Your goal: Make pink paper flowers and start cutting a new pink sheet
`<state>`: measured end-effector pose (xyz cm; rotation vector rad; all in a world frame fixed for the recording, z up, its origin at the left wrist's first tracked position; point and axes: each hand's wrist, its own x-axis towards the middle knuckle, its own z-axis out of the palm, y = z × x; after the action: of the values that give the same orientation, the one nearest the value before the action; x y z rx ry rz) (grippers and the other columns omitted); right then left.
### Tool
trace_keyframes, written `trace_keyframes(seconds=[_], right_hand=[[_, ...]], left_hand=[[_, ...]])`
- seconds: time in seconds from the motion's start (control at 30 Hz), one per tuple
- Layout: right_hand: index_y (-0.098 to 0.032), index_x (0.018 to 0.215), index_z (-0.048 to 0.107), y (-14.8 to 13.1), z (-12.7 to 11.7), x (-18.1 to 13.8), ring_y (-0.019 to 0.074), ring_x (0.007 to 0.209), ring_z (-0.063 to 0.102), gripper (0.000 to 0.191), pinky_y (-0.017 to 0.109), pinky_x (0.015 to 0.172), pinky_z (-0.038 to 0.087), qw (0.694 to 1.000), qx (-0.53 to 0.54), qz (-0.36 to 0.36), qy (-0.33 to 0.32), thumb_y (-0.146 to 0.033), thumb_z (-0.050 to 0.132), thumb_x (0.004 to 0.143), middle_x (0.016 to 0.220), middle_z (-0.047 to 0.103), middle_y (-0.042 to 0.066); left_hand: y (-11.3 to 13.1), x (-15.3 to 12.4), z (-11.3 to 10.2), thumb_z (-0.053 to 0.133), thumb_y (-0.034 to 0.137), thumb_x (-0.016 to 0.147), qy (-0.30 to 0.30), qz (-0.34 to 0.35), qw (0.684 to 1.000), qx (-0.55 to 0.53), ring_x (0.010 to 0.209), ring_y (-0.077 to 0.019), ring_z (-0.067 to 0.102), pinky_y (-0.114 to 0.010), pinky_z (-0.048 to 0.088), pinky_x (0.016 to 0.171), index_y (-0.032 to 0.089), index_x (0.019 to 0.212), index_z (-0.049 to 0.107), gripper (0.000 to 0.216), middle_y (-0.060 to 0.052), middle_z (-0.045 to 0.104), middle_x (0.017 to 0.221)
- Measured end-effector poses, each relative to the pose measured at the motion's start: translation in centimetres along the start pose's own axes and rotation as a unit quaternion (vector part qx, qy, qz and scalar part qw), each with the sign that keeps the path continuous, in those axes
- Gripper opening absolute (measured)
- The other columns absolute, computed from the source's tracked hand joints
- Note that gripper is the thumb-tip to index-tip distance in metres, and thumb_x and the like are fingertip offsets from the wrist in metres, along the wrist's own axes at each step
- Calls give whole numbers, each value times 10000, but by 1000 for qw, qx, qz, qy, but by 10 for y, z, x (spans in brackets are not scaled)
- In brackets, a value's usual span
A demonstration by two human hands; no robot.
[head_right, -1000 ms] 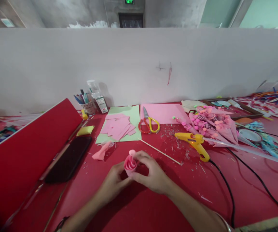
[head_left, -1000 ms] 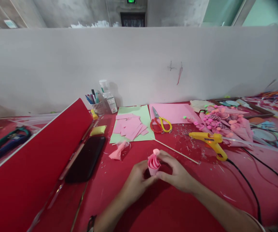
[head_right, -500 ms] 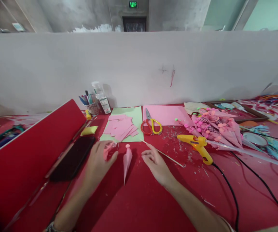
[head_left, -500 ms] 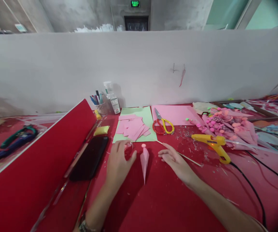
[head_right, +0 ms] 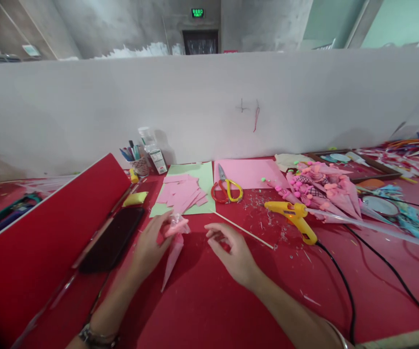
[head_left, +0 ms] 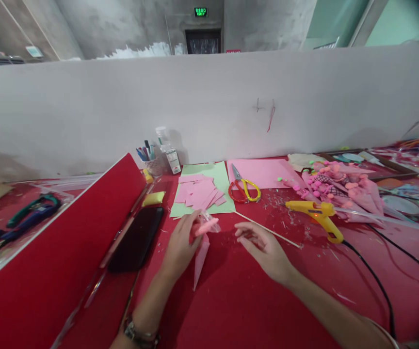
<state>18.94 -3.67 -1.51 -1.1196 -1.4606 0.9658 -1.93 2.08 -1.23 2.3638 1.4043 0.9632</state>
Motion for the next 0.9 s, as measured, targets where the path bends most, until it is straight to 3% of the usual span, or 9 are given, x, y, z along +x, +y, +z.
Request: trace_keyframes(seconds=[0.27, 0.43, 0.57, 0.7, 0.9], right_hand=[[-242, 922, 629, -11, 0, -1, 166, 855, 573, 175, 299, 772, 457, 997, -48, -62, -7, -224, 534, 777, 907, 626, 34], [-205, 858, 591, -6, 1, 0, 148, 799, 577, 139, 265, 727, 470, 1000, -6, -19, 12, -189, 480, 777, 837, 611, 28], [-192, 842, 584, -7, 1, -1, 142, 752, 562, 122, 257, 696, 461, 999, -14, -45, -27, -177, 505, 750, 812, 592, 28], [-199, 926, 585, -9, 0, -2, 148, 807, 542, 220, 259, 715, 447, 995, -45, -81, -47, -125, 492, 741, 873, 570, 39], [-194, 896, 620, -10, 0, -1, 139, 752, 546, 157, 240, 668, 428, 994, -51, -28, -87, -189, 540, 760, 812, 596, 26]], left_hand=[[18, -9, 16, 448, 184, 808, -97, 101, 988, -60, 933, -179, 529, -303, 434, 813, 206, 1126, 494, 322, -83, 574, 1016], [20, -11, 16, 420, 172, 818, -99, 75, 990, -66, 938, -181, 520, -308, 433, 816, 206, 1134, 485, 324, -81, 562, 1015], [23, -11, 16, 412, 164, 823, -105, 94, 988, -56, 935, -178, 512, -298, 430, 809, 218, 1172, 459, 356, -75, 551, 1009], [23, -12, 17, 397, 112, 803, -93, 115, 989, -30, 924, -172, 510, -290, 433, 795, 209, 1155, 480, 374, -70, 550, 1001], [20, -11, 18, 404, 82, 780, -106, 139, 984, -26, 887, -166, 511, -287, 442, 765, 192, 1102, 514, 357, -68, 563, 974]])
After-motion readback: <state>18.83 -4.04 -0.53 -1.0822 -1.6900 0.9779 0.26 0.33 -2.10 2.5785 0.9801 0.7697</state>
